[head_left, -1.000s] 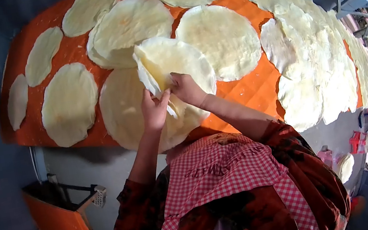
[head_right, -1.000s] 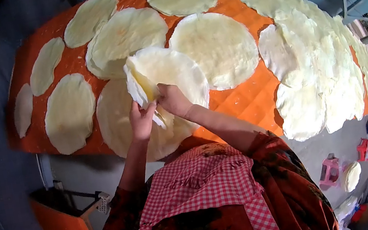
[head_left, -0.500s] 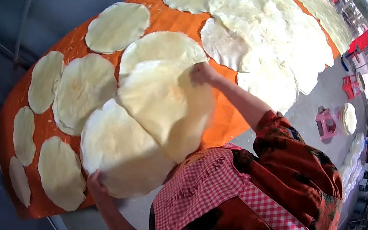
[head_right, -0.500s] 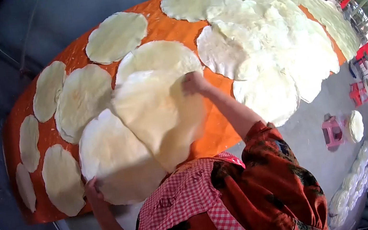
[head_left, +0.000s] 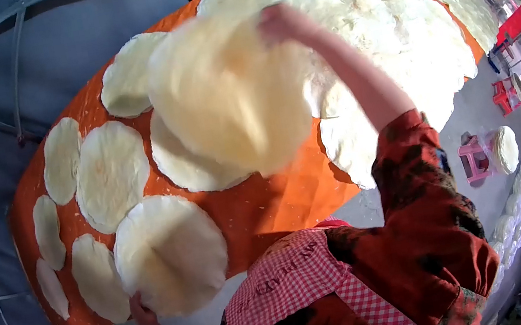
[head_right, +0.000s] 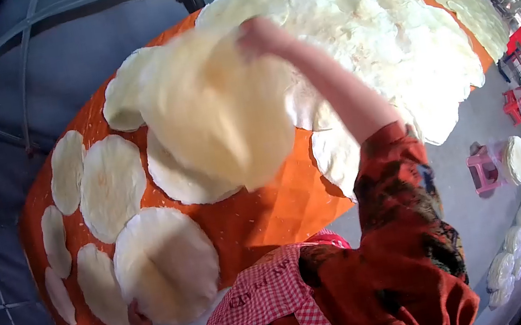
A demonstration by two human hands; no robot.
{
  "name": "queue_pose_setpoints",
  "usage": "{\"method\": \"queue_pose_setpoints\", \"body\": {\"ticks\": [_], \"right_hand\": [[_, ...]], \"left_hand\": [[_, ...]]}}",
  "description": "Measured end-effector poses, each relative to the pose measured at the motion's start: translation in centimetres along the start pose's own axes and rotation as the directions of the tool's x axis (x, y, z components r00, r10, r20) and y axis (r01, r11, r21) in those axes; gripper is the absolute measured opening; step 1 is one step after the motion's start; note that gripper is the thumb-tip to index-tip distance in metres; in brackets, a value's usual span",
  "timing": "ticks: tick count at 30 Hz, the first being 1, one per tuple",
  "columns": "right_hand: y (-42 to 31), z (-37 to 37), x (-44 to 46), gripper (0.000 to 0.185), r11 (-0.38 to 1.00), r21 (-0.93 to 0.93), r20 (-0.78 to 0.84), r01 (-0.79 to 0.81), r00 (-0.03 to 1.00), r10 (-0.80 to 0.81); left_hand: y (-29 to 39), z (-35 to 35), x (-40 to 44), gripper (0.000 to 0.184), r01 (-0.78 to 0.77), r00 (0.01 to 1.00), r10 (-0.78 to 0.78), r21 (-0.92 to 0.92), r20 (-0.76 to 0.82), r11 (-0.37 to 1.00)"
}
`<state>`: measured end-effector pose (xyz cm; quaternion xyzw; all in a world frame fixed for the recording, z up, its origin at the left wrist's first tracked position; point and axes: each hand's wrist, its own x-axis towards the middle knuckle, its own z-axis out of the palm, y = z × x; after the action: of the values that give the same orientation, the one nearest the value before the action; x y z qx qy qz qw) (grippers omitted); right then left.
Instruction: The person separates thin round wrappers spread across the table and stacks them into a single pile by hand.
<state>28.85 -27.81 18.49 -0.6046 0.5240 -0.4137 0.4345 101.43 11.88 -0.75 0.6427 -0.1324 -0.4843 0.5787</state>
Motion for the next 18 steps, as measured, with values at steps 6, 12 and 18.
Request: {"method": "queue_pose_setpoints", "body": {"ticks": [6,12,18], "right_hand": [[8.2,-9.0,0.1,0.039,0.551,-0.792,-0.471,-0.261,0.836,-0.282],[5.0,17.0,-18.6,0.053,0.994,-0.005,0.363,-0.107,0.926,0.102],[-6.5,34.3,-28.2,0.064,0.989,-0.019,0.368,0.147,0.921,-0.129]], "left_hand": [[2.3,7.6,-5.8,0.030,0.109,0.991,-0.114,-0.070,-0.075,0.992],[5.8,19.0,-9.2,0.040,0.124,0.987,-0.119,-0.045,0.107,0.991],[7.0,25.4,-11.4,0.046,-0.079,0.964,0.103,-0.109,0.245,0.991]]}}
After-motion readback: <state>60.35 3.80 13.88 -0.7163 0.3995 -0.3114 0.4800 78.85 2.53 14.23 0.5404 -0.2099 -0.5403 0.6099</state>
